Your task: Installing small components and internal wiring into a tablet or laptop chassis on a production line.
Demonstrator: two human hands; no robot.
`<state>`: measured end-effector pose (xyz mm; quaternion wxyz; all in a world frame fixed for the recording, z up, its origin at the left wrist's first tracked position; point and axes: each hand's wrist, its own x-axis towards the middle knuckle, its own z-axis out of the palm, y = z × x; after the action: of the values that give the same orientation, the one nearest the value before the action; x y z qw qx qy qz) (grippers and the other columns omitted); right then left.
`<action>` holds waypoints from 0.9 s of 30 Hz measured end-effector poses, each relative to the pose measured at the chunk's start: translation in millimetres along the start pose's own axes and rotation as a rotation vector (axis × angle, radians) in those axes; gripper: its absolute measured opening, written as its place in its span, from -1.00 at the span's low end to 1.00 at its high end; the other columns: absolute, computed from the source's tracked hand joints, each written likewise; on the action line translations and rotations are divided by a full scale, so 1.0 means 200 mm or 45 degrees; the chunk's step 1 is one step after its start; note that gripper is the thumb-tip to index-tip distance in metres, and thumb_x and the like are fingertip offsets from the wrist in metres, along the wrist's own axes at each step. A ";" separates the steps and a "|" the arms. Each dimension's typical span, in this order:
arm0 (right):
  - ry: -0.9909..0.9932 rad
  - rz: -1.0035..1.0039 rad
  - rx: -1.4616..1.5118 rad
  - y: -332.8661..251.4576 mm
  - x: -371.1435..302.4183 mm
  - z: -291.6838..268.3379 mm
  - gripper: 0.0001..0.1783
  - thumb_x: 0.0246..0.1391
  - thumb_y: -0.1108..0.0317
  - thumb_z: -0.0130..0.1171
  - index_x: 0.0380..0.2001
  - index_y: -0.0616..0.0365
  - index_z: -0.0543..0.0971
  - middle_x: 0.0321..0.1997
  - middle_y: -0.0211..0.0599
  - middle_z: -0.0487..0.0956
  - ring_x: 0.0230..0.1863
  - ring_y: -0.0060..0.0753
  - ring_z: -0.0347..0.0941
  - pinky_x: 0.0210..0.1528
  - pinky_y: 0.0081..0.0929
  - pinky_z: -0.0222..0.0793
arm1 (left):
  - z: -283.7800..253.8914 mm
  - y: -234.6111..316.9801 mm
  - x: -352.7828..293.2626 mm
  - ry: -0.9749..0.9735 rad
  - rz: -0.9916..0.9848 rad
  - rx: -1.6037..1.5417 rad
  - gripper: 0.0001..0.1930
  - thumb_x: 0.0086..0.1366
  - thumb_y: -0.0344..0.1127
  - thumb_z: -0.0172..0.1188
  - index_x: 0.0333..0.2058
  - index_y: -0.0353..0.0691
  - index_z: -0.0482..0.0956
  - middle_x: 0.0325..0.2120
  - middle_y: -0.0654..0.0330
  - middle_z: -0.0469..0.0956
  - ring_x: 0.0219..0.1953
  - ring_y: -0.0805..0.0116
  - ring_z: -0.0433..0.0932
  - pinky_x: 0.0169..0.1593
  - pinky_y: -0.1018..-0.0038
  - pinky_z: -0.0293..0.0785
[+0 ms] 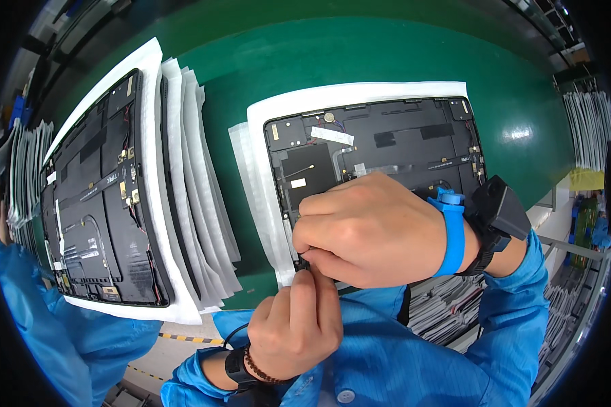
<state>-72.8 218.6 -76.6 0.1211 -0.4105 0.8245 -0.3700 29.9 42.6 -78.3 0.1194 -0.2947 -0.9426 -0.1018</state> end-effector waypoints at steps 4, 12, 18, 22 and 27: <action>-0.067 0.071 -0.015 -0.01 0.01 -0.02 -0.89 -0.02 0.42 0.32 -0.47 0.11 0.56 -0.48 -0.34 0.49 -0.47 -0.15 0.53 -0.49 -0.25 0.44 | 0.01 0.00 -0.01 0.014 -0.019 -0.006 -0.80 0.00 -0.54 0.25 -0.33 -0.44 0.70 -0.40 0.06 0.57 -0.63 0.48 0.39 -0.65 0.61 0.21; -0.093 0.020 -0.081 -0.02 0.02 -0.02 -0.83 -0.18 0.41 0.32 -0.57 0.28 0.54 -0.51 -0.10 0.58 -0.45 0.00 0.63 -0.50 -0.17 0.50 | 0.02 0.00 0.00 0.008 0.002 -0.038 -0.85 0.02 -0.56 0.29 -0.37 -0.43 0.69 -0.43 0.04 0.57 -0.63 0.46 0.38 -0.66 0.60 0.17; -0.004 -0.019 -0.153 -0.04 0.00 0.02 -0.82 -0.17 0.40 0.32 -0.55 0.19 0.49 -0.50 -0.27 0.49 -0.45 -0.20 0.58 -0.56 -0.27 0.43 | 0.02 0.02 -0.01 0.027 -0.008 0.011 -0.90 0.03 -0.58 0.30 -0.42 -0.41 0.68 -0.42 0.00 0.59 -0.63 0.43 0.38 -0.67 0.60 0.13; 0.052 -0.009 -0.177 -0.03 -0.01 0.04 -0.79 -0.18 0.40 0.32 -0.56 0.13 0.44 -0.52 -0.35 0.41 -0.52 -0.28 0.51 -0.62 -0.31 0.34 | 0.03 0.03 -0.01 0.035 0.007 0.051 -0.94 0.03 -0.58 0.29 -0.45 -0.39 0.67 -0.43 -0.01 0.60 -0.63 0.43 0.38 -0.67 0.60 0.10; 0.009 -0.010 -0.155 -0.04 -0.01 0.02 -0.81 -0.16 0.39 0.31 -0.53 0.18 0.48 -0.50 -0.29 0.47 -0.47 -0.22 0.56 -0.58 -0.28 0.39 | 0.03 0.03 -0.01 0.044 -0.005 0.060 -0.95 0.04 -0.59 0.29 -0.46 -0.38 0.67 -0.44 -0.01 0.60 -0.64 0.43 0.38 -0.68 0.59 0.08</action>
<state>-65.3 215.5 -74.1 0.0915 -0.4189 0.8444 -0.3211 34.7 48.7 -84.6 0.1425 -0.2881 -0.9431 -0.0848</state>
